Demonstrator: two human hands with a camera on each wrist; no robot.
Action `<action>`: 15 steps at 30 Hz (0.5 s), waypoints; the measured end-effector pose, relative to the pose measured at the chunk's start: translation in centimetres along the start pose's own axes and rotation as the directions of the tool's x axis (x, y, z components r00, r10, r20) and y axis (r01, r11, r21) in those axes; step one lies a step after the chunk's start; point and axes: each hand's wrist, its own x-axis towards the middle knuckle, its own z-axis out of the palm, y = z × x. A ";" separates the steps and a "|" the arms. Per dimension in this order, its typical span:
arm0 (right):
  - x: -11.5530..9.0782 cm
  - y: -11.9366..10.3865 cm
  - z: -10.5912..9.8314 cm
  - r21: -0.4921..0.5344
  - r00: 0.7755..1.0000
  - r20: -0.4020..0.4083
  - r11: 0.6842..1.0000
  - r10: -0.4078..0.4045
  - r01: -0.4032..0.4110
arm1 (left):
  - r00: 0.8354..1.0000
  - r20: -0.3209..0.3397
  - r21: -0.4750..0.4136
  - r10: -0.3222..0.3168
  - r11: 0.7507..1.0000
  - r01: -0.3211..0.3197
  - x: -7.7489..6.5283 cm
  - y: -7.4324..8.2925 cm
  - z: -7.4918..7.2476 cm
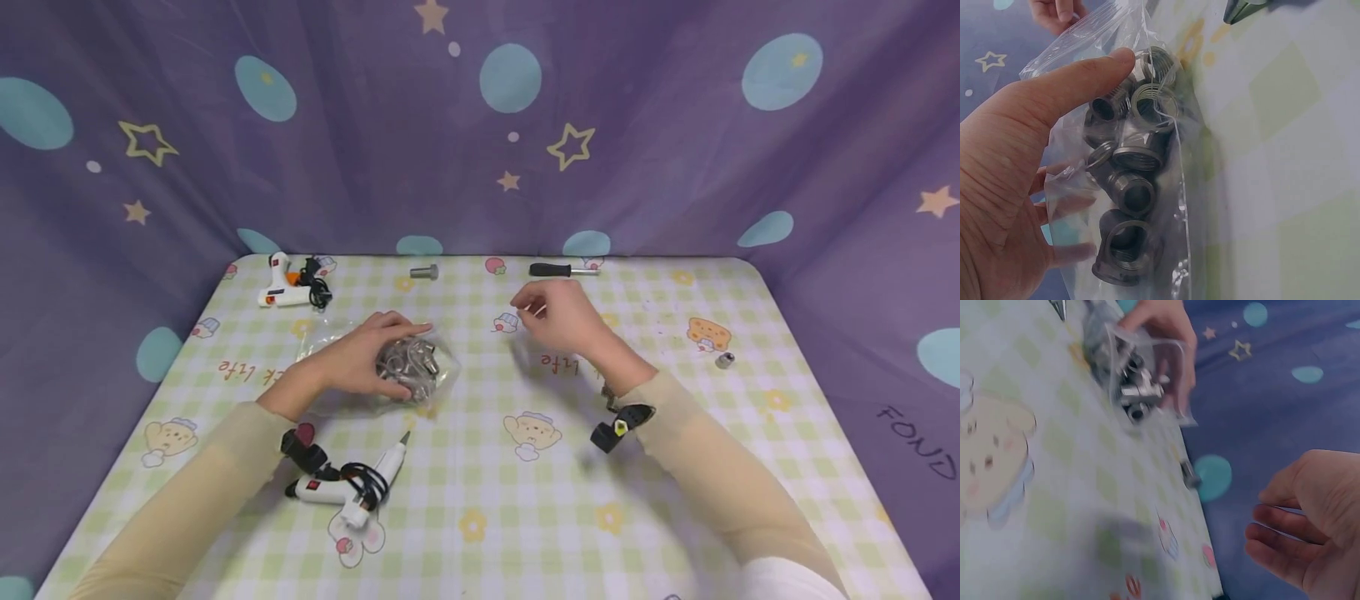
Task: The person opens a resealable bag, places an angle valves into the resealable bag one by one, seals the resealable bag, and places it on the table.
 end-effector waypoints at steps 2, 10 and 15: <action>-0.5 0.7 -0.8 -0.017 1.000 -0.004 1.000 0.015 -0.015 | 1.000 0.000 0.003 -0.002 1.000 0.002 0.0 0.0 0.0; -3.3 2.9 -3.9 -0.087 0.996 0.005 0.993 0.084 -0.084 | 1.000 0.002 0.003 -0.007 1.000 0.007 -0.2 0.1 -0.1; -5.4 4.1 -5.5 -0.104 0.989 0.047 0.985 0.140 -0.135 | 1.000 -0.007 0.000 0.003 1.000 -0.003 -0.1 0.1 -0.1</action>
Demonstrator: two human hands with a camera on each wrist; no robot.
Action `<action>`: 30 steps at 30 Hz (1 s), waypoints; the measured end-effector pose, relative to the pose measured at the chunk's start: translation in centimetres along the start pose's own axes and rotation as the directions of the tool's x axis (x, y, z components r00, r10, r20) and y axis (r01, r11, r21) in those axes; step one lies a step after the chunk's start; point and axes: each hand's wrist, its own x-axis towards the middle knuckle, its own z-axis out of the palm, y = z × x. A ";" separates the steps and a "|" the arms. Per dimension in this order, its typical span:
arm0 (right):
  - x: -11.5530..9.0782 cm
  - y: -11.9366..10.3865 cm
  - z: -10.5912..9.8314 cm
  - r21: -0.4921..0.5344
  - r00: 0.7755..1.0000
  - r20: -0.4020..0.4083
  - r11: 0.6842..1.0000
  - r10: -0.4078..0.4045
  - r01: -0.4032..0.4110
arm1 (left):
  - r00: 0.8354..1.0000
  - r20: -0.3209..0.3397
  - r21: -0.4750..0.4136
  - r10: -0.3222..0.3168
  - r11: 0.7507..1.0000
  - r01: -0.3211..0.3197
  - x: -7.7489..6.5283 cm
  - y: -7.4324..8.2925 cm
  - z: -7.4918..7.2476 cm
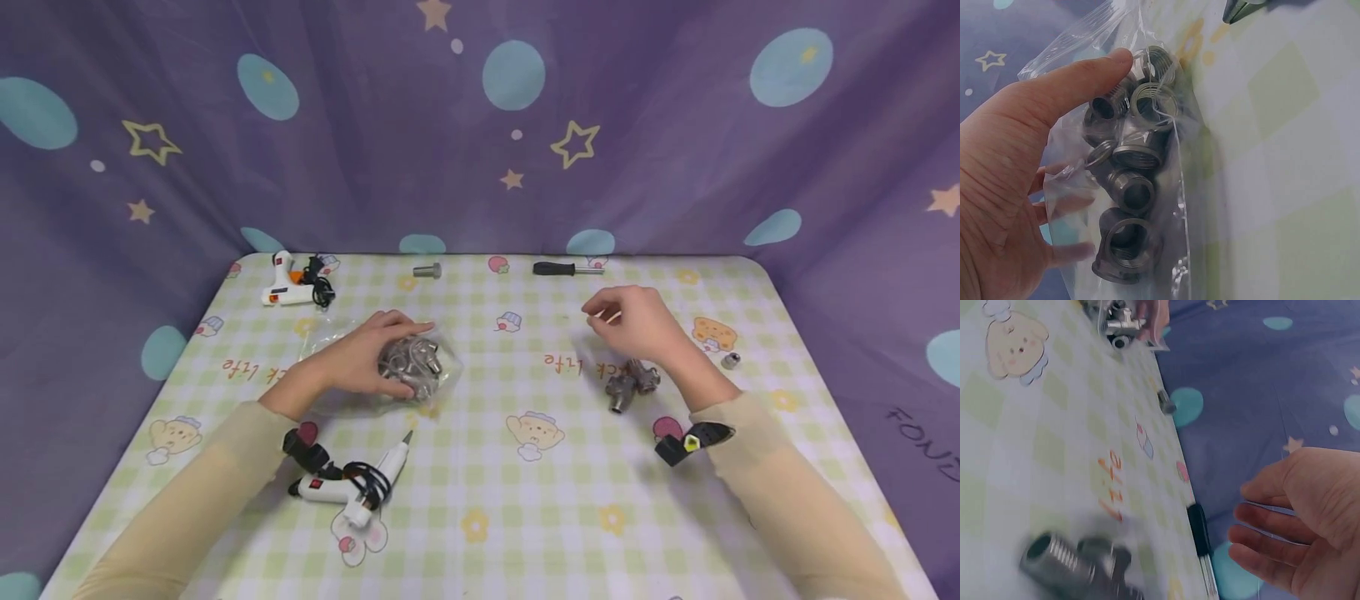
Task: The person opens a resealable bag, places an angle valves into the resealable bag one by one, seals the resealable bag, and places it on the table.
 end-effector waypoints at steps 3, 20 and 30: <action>-1.1 1.0 -0.7 0.022 0.998 0.070 1.000 -0.003 0.002 | 1.000 -0.007 0.010 0.008 1.000 -0.008 0.0 0.0 0.0; -6.3 5.5 -1.7 0.048 0.965 0.258 0.998 -0.038 0.027 | 0.999 -0.034 0.015 0.009 1.000 -0.009 -0.1 0.0 0.0; -6.8 6.2 -1.2 0.010 0.960 0.280 1.000 -0.018 0.016 | 1.000 -0.030 0.016 0.007 1.000 -0.007 -0.2 0.0 -0.1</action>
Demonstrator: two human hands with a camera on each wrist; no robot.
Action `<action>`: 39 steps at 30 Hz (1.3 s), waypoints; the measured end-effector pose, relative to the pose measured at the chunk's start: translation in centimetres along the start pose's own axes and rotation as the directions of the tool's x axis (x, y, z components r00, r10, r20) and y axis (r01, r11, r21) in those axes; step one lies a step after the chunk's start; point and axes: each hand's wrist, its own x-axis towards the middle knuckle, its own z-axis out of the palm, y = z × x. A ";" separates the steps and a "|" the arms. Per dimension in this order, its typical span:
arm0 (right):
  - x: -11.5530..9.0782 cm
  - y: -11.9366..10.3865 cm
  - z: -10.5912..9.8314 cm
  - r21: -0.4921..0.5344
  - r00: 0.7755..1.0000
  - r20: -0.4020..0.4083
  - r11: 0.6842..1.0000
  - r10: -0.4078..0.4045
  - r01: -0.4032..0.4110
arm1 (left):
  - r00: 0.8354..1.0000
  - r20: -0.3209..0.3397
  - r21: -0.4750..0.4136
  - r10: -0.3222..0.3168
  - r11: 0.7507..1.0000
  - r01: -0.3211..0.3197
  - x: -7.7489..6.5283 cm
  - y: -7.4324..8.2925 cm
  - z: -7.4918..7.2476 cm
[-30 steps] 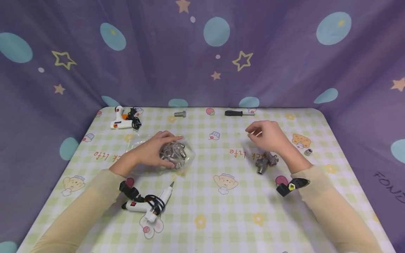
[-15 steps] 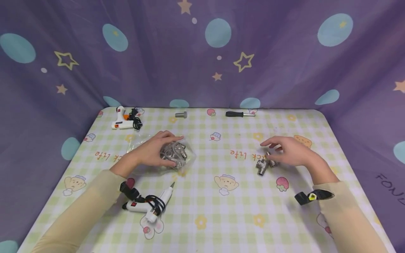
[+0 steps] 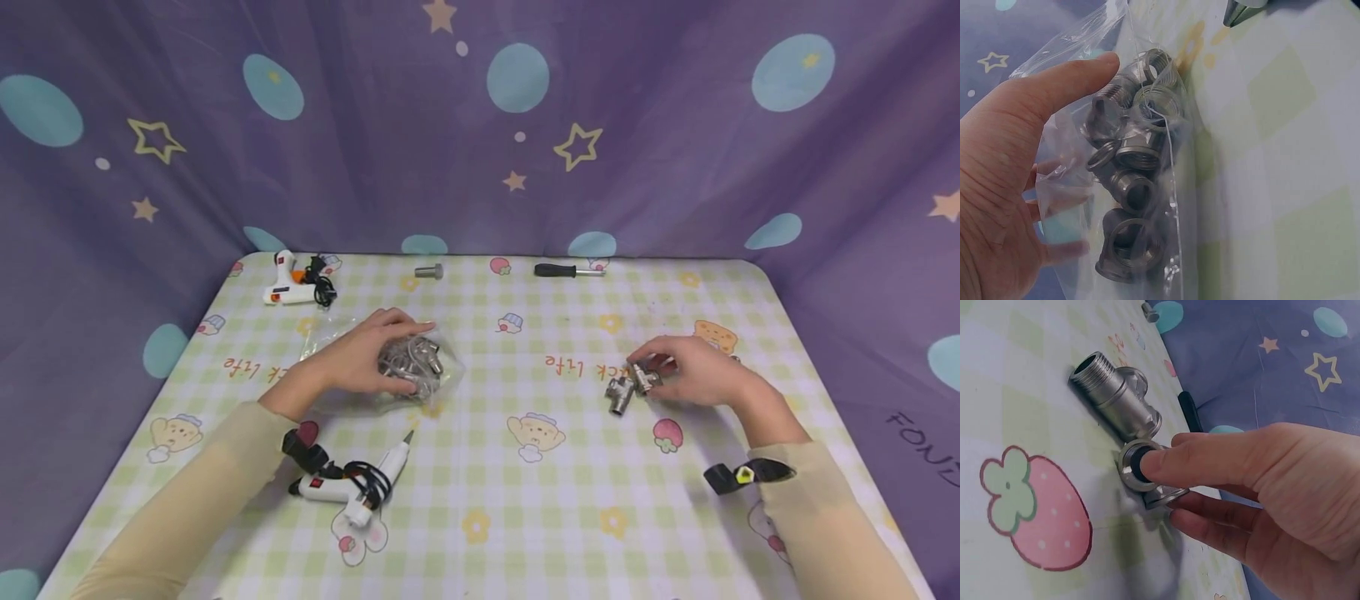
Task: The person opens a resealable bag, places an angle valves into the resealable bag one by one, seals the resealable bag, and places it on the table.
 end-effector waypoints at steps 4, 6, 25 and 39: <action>0.0 0.3 -0.1 0.005 1.000 -0.007 1.000 -0.016 0.017 | 1.000 0.002 -0.007 -0.004 1.000 0.004 0.1 0.1 -0.1; 0.1 0.5 -0.2 0.010 1.000 -0.010 1.000 -0.023 0.024 | 1.000 0.001 -0.007 -0.001 1.000 0.001 0.1 0.2 -0.1; 4.2 -3.3 -1.5 0.023 0.953 -0.216 0.975 -0.212 0.222 | 1.000 0.000 -0.004 0.008 1.000 -0.008 0.2 0.0 0.1; 10.0 -8.6 0.3 0.190 0.946 -0.228 0.943 -0.230 0.275 | 1.000 0.007 0.004 0.008 1.000 -0.008 0.3 -0.2 0.1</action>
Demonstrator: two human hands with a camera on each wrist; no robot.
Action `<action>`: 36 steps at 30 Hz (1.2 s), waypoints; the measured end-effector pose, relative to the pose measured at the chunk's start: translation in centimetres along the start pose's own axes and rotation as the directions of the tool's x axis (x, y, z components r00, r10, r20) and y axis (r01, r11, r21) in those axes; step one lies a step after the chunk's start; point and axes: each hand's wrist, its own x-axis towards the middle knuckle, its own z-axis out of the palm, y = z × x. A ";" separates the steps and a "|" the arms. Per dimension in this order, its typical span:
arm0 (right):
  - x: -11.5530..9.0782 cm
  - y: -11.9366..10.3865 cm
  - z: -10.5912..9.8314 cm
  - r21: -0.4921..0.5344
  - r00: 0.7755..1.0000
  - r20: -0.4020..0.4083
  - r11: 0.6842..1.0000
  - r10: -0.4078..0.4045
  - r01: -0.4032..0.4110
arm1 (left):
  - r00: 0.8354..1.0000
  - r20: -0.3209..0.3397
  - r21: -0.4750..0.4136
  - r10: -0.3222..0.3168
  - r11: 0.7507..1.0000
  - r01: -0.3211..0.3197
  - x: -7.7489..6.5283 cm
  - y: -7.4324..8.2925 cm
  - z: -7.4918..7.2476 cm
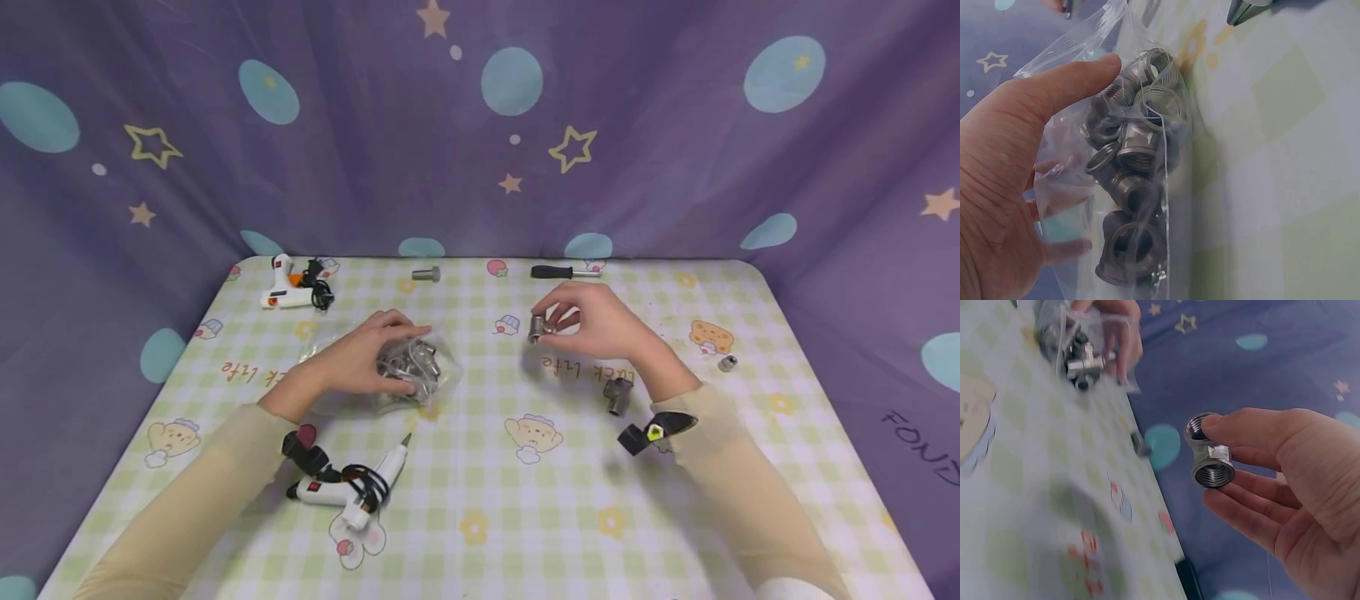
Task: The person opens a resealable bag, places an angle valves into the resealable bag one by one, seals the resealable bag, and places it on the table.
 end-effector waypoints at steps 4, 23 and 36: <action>1.8 -1.0 1.3 0.044 0.999 0.017 0.998 -0.041 0.040 | 1.000 -0.005 -0.003 0.002 1.000 -0.002 0.0 0.0 0.0; 5.8 -3.4 9.1 0.084 0.993 0.051 0.992 -0.102 0.098 | 1.000 -0.014 -0.011 0.015 1.000 -0.015 0.2 0.0 0.1; 6.6 -4.9 13.7 0.052 0.999 -0.015 0.998 0.036 -0.035 | 1.000 -0.004 -0.040 0.010 0.999 -0.011 0.3 -0.1 -0.2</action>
